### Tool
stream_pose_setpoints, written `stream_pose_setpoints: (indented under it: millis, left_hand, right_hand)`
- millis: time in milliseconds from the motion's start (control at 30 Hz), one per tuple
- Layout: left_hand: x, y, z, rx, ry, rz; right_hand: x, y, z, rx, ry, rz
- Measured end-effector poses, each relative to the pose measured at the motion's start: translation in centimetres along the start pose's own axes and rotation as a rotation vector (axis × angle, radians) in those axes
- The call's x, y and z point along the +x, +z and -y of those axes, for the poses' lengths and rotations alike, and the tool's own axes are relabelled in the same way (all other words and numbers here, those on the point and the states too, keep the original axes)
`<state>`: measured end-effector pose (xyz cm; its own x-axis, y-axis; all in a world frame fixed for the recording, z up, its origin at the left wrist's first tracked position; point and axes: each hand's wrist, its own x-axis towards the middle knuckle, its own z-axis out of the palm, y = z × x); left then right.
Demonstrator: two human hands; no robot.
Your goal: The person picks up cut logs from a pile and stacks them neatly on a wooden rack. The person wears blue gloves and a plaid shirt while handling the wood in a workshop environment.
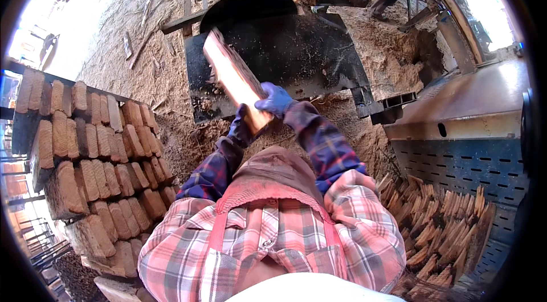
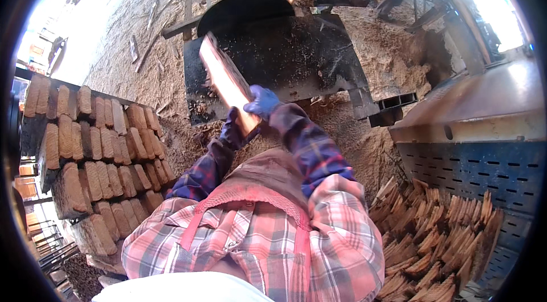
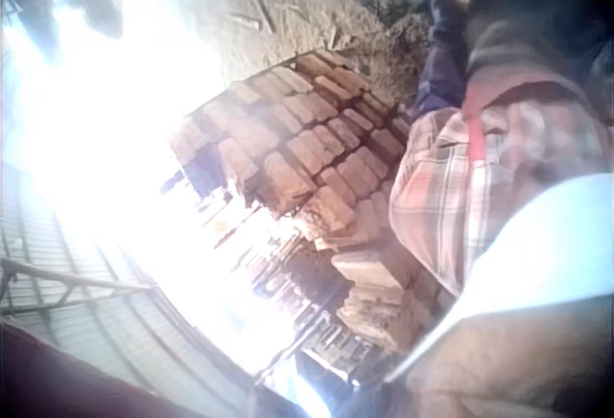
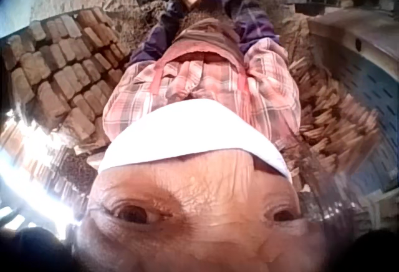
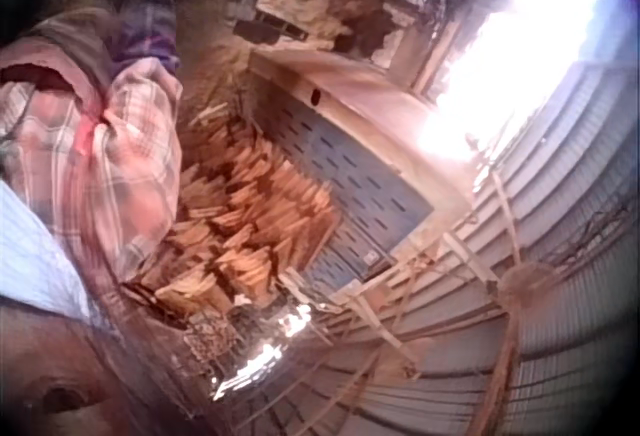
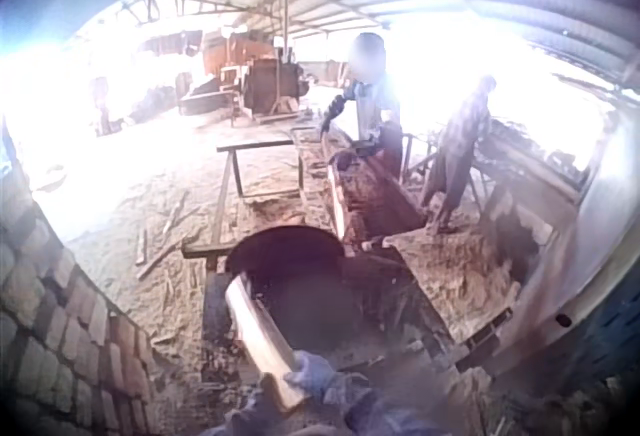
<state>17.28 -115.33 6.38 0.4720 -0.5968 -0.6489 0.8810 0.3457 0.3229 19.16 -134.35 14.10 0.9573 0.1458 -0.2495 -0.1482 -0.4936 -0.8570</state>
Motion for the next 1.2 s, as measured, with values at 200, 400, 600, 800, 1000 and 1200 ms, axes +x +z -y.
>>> stream_pose_setpoints:
  millis: [200, 400, 600, 800, 1000, 1200]
  left_hand:
    - [-4.2, 1.5, 2.2, -0.003, 0.214, -0.074]
    - [-2.9, -6.5, 5.5, -0.135, 0.005, -0.02]
    - [-4.8, -1.4, 3.9, -0.114, 0.041, -0.061]
    - [-7.4, -3.0, 1.9, 0.275, 0.484, -0.089]
    - [-13.0, 5.2, -1.9, 0.709, 0.524, -0.259]
    - [-8.6, 11.0, 3.0, 1.167, 1.04, 0.396]
  right_hand:
    - [-2.5, -12.3, 9.9, -0.831, -0.469, -0.819]
    - [1.8, -26.1, 2.0, -0.702, 0.521, -0.792]
    - [6.0, -5.7, -7.7, -1.029, 0.777, -0.619]
    - [1.9, -6.5, -4.8, 0.121, 0.197, -0.145]
    - [-9.8, 0.2, 4.0, 0.622, -0.028, -0.384]
    - [-19.4, 2.5, 0.9, 1.269, -0.125, -0.521]
